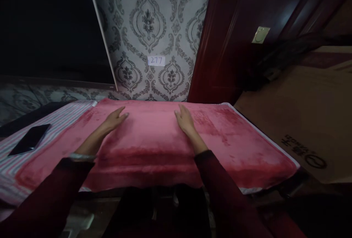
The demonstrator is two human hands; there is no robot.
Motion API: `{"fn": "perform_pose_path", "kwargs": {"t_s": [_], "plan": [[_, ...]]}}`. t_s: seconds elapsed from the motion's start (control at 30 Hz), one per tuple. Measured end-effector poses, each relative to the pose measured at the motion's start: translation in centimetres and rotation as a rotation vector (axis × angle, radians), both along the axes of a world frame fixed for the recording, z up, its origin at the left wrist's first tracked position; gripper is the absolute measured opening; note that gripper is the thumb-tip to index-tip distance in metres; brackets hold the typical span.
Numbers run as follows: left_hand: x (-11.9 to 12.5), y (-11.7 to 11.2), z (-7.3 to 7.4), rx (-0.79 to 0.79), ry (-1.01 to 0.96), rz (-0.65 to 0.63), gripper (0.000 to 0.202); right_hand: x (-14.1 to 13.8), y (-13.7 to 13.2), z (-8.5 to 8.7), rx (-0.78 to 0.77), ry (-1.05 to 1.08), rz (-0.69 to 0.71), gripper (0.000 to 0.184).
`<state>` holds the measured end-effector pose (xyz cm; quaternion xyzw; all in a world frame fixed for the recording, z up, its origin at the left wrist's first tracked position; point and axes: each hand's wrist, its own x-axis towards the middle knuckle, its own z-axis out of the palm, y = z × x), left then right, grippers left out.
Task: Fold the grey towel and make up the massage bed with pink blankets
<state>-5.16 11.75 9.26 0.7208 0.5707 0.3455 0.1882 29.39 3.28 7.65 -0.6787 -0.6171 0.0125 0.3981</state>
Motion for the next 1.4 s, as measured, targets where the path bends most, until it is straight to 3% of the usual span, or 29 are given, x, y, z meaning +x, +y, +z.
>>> {"fn": "perform_pose_path", "kwargs": {"t_s": [0.07, 0.13, 0.23, 0.37, 0.47, 0.8, 0.93, 1.07, 1.17, 1.23, 1.33, 1.4], "plan": [[3.4, 1.4, 1.3, -0.002, 0.171, -0.053, 0.066, -2.4, 2.9, 1.4, -0.053, -0.088, -0.021, 0.055], [5.8, 2.3, 1.1, -0.001, 0.334, -0.03, 0.065, -3.8, 4.7, 1.1, -0.128, -0.158, -0.081, 0.053], [7.0, 2.6, -1.8, -0.018, 0.512, 0.016, 0.062, -4.0, 5.3, -2.1, -0.263, -0.238, -0.119, 0.048], [6.3, 2.5, -6.8, 0.005, 0.597, 0.022, 0.062, -2.5, 5.2, -6.9, -0.345, -0.25, -0.127, 0.048], [5.8, 3.0, -8.1, 0.011, 0.597, 0.029, 0.064, -1.5, 5.8, -8.5, -0.315, -0.235, -0.133, 0.048], [5.4, 3.8, -7.9, -0.064, 0.528, 0.033, 0.062, -0.7, 6.7, -9.8, -0.262, -0.216, -0.124, 0.051], [5.7, 3.1, -7.2, -0.076, 0.579, 0.047, 0.062, -1.5, 5.9, -8.7, -0.314, -0.245, -0.152, 0.053], [6.0, 2.7, -4.5, -0.169, 0.627, 0.002, 0.062, -2.0, 5.1, -6.3, -0.421, -0.247, -0.138, 0.055], [6.3, 0.4, -2.5, -0.184, 0.628, -0.051, 0.059, -2.4, 4.4, -4.1, -0.457, -0.247, -0.096, 0.055], [6.6, -2.9, -2.5, -0.098, 0.622, -0.147, 0.056, -3.2, 3.9, -2.9, -0.424, -0.289, -0.003, 0.055], [7.1, -9.5, -5.7, 0.163, 0.626, -0.404, 0.053, -5.4, 2.9, -2.3, -0.395, -0.402, 0.27, 0.054], [7.2, -13.4, -9.1, 0.315, 0.622, -0.448, 0.062, -6.9, 2.4, -2.8, -0.416, -0.496, 0.468, 0.054]]}}
